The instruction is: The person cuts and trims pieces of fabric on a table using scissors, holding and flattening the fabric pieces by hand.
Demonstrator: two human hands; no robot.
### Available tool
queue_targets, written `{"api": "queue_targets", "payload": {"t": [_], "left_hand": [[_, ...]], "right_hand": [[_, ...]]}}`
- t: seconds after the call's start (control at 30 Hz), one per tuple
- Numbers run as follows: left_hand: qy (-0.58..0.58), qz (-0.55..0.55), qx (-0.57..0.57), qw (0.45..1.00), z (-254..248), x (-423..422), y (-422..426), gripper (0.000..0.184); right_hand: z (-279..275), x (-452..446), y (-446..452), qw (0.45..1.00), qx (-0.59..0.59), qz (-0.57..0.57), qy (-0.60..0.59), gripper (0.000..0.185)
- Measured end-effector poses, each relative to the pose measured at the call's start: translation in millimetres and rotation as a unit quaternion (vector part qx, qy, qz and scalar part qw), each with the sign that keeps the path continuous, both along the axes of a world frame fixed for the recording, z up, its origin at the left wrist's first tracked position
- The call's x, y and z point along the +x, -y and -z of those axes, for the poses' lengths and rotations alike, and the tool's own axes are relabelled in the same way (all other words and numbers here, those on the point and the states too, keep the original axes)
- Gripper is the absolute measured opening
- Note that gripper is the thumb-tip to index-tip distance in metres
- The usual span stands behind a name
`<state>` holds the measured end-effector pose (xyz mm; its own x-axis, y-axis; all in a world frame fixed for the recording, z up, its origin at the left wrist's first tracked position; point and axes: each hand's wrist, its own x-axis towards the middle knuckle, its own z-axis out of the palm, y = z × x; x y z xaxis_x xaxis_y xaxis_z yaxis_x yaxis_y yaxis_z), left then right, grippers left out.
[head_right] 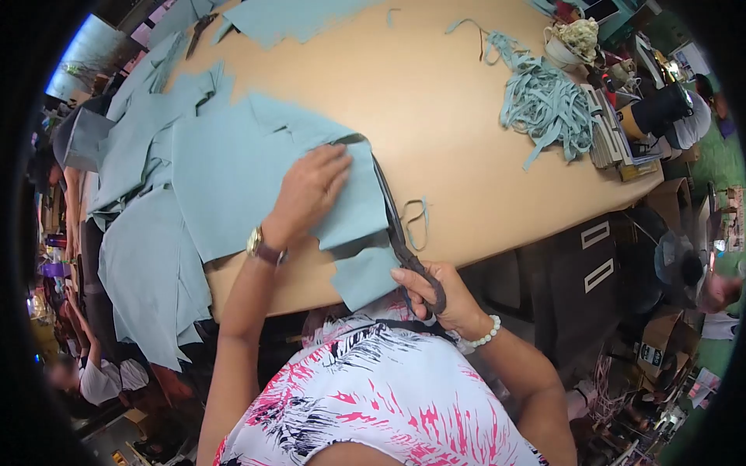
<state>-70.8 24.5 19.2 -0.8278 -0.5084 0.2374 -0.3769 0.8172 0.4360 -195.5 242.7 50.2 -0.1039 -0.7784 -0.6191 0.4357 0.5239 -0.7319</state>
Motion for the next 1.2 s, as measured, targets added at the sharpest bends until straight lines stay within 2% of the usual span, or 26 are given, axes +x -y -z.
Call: {"api": "queue_targets", "payload": {"t": [0.07,0.17,0.37,0.5,0.7,1.0,1.2], "left_hand": [[0.03,-0.03,-0.044,0.998,3.1,-14.7,37.8,0.027],[-0.013,-0.086,-0.104,0.991,15.5,-30.6,78.1,0.036],[0.059,-0.044,-0.054,0.996,11.0,-21.5,61.0,0.092],[0.058,-0.043,-0.098,0.993,25.5,-12.7,39.8,0.116],[0.056,-0.051,-0.089,0.993,25.5,-11.7,37.4,0.114],[0.052,-0.056,-0.087,0.993,26.5,-10.4,37.4,0.117],[0.041,-0.055,-0.088,0.994,27.8,-10.5,37.4,0.118]], "right_hand": [[2.0,-1.4,-0.9,1.0,-0.01,-0.004,0.015,0.024],[-1.1,-2.9,-1.8,1.0,-0.007,-0.007,0.016,0.025],[0.2,-6.4,-1.5,1.0,-0.014,-0.007,-0.013,0.032],[3.2,-6.7,1.9,0.999,-0.015,-0.019,-0.033,0.027],[4.7,-5.4,13.9,0.999,-0.018,-0.001,-0.045,0.036],[-0.6,-2.5,14.8,0.998,0.009,-0.008,-0.057,0.034],[-1.1,-5.5,21.0,0.999,-0.013,0.01,-0.051,0.035]]}}
